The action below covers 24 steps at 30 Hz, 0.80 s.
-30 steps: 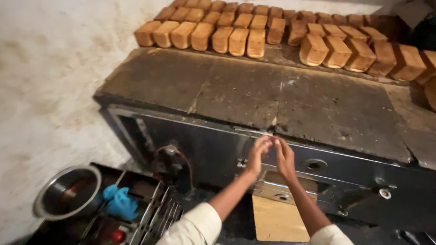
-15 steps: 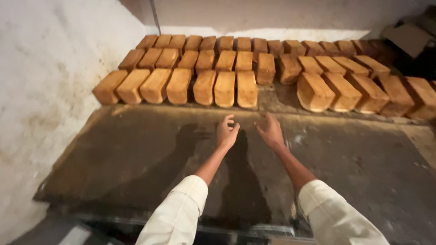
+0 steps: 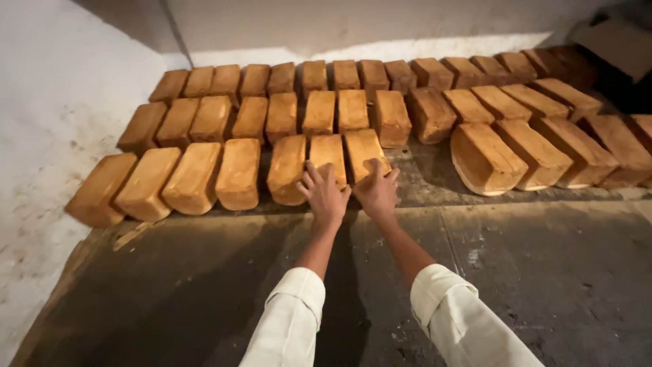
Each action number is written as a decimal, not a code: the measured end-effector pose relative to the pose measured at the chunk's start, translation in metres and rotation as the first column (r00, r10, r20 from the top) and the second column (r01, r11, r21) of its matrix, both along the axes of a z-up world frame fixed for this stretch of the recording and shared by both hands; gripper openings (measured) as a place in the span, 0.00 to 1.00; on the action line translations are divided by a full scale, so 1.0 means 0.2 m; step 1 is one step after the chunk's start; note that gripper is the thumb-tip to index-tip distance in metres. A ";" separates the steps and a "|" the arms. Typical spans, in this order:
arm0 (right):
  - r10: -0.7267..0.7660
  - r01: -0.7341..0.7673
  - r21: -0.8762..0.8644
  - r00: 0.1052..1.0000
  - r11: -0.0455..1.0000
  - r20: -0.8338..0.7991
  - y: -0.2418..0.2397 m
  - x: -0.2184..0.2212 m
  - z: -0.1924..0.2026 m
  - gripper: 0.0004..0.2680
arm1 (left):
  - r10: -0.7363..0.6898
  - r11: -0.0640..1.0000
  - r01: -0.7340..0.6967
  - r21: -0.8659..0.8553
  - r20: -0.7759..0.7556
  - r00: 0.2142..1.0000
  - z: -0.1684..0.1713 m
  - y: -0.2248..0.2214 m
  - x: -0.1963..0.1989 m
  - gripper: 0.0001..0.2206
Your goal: The person uses a mechanical bread slicer to cut loaves of bread, then places the sliced loaves into plastic bags and stacks them on a counter.
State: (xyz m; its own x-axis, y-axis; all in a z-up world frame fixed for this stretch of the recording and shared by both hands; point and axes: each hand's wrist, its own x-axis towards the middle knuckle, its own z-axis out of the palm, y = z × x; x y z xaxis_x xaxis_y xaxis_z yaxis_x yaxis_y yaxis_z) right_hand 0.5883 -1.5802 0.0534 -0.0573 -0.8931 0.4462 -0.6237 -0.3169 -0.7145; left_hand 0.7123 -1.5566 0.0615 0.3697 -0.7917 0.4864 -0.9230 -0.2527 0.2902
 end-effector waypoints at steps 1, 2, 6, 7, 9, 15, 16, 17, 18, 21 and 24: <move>0.015 -0.017 0.056 0.999 0.998 0.039 0.02 -0.01 0.02 0.30 | -0.014 1.000 0.014 0.006 0.002 1.000 0.01 0.01 -0.01 0.36; 0.003 -0.005 0.057 0.999 0.998 0.039 0.01 -0.01 0.04 0.30 | 0.009 1.000 -0.009 -0.002 -0.008 1.000 0.02 0.01 -0.02 0.36; 0.018 -0.021 0.027 0.991 0.999 0.136 -0.02 -0.12 -0.01 0.40 | -0.009 0.994 -0.008 -0.112 -0.155 0.988 0.08 0.07 -0.06 0.39; 0.051 -0.051 -0.004 0.980 0.999 0.190 -0.04 -0.17 -0.05 0.43 | -0.018 0.994 0.000 -0.113 -0.158 0.987 0.09 0.11 -0.07 0.39; 0.264 -0.194 -0.215 0.887 0.957 0.379 -0.05 -0.30 -0.16 0.41 | -0.156 0.956 0.054 -0.289 -0.340 0.927 0.06 0.22 -0.10 0.43; 0.093 -0.089 -0.058 0.467 0.994 0.880 0.29 -1.11 -0.38 0.34 | -0.419 0.803 0.012 -0.596 -0.550 0.722 -0.07 0.53 -0.16 0.48; 0.120 -0.161 -0.064 0.367 0.985 0.922 0.40 -1.27 -0.39 0.32 | -0.298 0.885 -0.049 -0.462 -0.645 0.704 -0.08 0.57 -0.19 0.46; 0.143 -0.231 -0.082 0.262 0.970 0.954 0.52 -1.42 -0.40 0.29 | -0.164 0.944 -0.103 -0.314 -0.715 0.680 -0.09 0.62 -0.22 0.45; 0.141 -0.198 -0.090 0.262 0.976 0.955 0.64 -1.56 -0.41 0.29 | -0.191 0.945 -0.069 -0.321 -0.710 0.678 -0.10 0.62 -0.26 0.45; 0.284 -0.227 -0.254 0.110 0.940 0.953 1.16 -1.95 -0.47 0.30 | -0.593 0.760 0.024 -0.649 -0.678 0.433 -0.19 0.72 -0.45 0.40; 0.376 -0.060 -0.376 -0.017 0.925 0.926 1.70 -2.27 -0.49 0.30 | -0.648 0.761 0.077 -0.644 -0.751 0.125 -0.24 0.87 -0.84 0.38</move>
